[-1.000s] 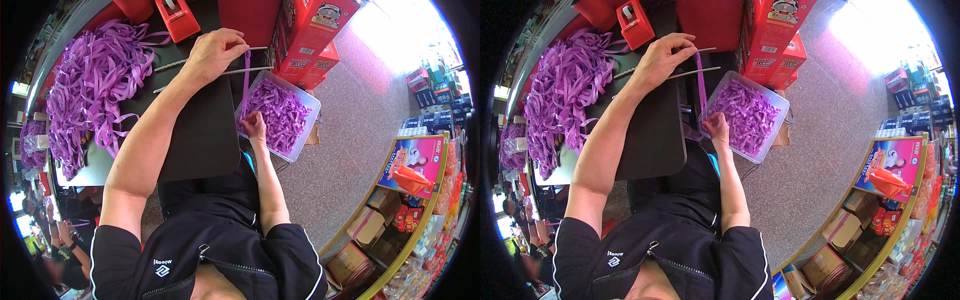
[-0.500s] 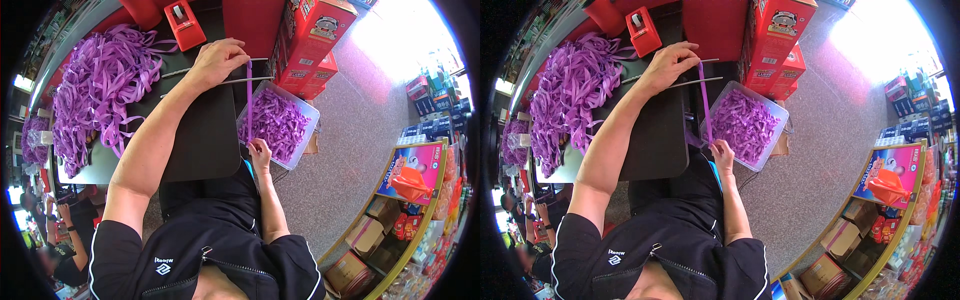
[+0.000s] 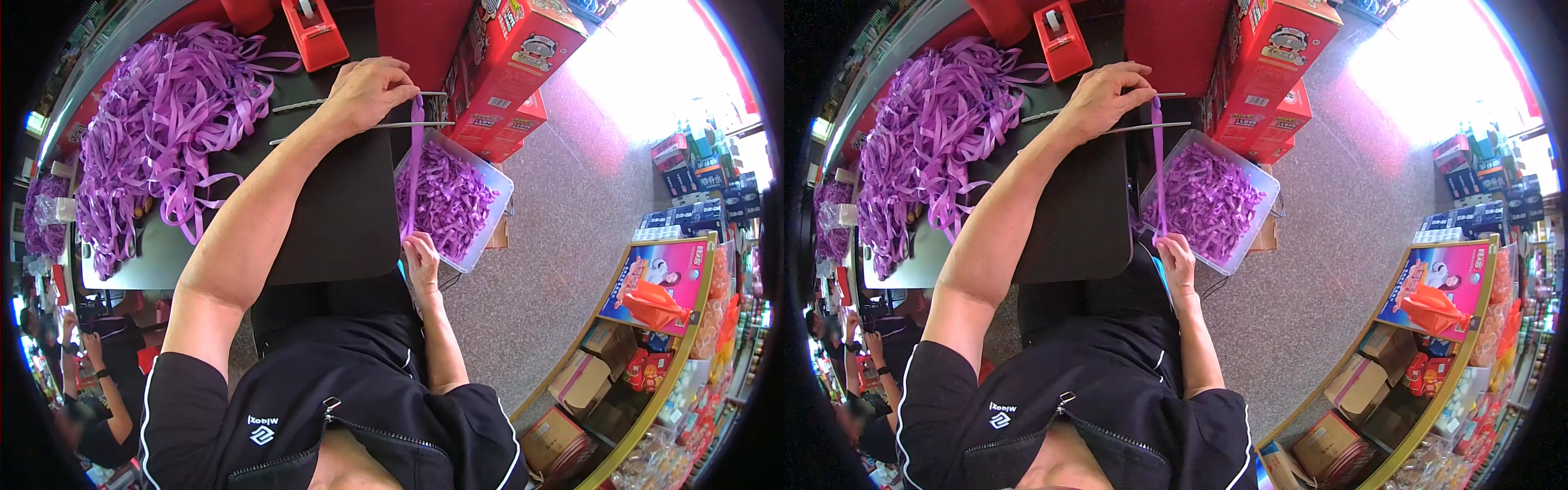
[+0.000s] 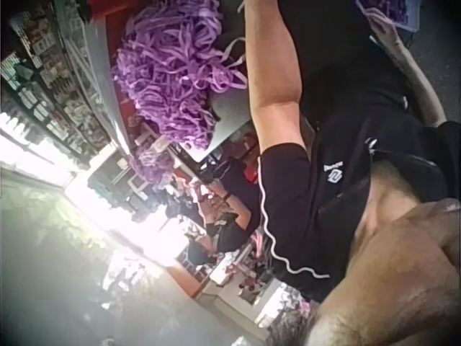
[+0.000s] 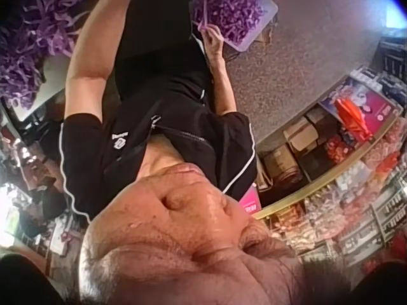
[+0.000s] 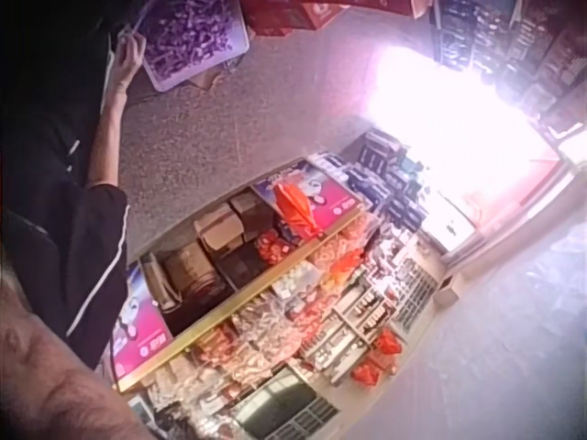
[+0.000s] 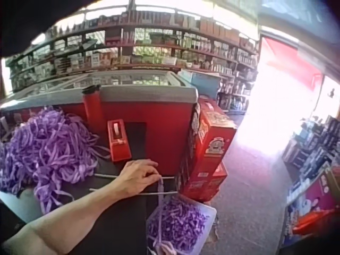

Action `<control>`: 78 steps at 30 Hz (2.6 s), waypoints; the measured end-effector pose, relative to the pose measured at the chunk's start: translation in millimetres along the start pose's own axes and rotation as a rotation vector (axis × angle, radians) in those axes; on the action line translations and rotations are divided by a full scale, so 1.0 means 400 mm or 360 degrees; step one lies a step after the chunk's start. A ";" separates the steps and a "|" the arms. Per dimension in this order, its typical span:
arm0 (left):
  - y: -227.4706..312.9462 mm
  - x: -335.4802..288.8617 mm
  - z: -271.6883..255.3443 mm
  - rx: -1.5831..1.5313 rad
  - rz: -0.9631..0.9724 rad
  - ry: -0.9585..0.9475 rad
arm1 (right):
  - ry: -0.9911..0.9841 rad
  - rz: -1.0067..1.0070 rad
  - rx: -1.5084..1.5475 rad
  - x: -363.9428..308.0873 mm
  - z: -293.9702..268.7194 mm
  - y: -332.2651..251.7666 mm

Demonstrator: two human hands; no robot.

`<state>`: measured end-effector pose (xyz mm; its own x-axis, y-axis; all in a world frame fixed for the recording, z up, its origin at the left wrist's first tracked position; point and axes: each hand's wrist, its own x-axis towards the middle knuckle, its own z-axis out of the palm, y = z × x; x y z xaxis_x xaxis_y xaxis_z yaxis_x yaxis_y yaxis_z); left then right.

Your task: The recorder is assembling or sorting purple lanyards at a counter inside a shop.

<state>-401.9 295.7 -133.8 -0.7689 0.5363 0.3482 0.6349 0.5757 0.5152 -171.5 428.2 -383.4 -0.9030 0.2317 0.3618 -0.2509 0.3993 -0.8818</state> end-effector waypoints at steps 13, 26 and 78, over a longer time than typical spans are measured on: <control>-0.004 0.001 0.003 0.0000 0.0015 -0.0015 | -0.0184 0.0537 0.0560 -0.108 -0.142 -0.146; -0.012 -0.003 0.005 0.0016 -0.0032 -0.0025 | -0.0385 -0.0083 0.0665 0.044 -0.295 -0.529; 0.010 -0.022 -0.007 -0.0127 -0.0057 0.0044 | -0.0969 -0.0207 -0.0267 0.904 0.023 0.039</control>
<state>-392.8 291.8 -132.7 -0.7936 0.4984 0.3491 0.5996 0.5429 0.5880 -505.3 509.9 -269.2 -0.9176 -0.3531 0.1826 -0.3581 0.5347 -0.7654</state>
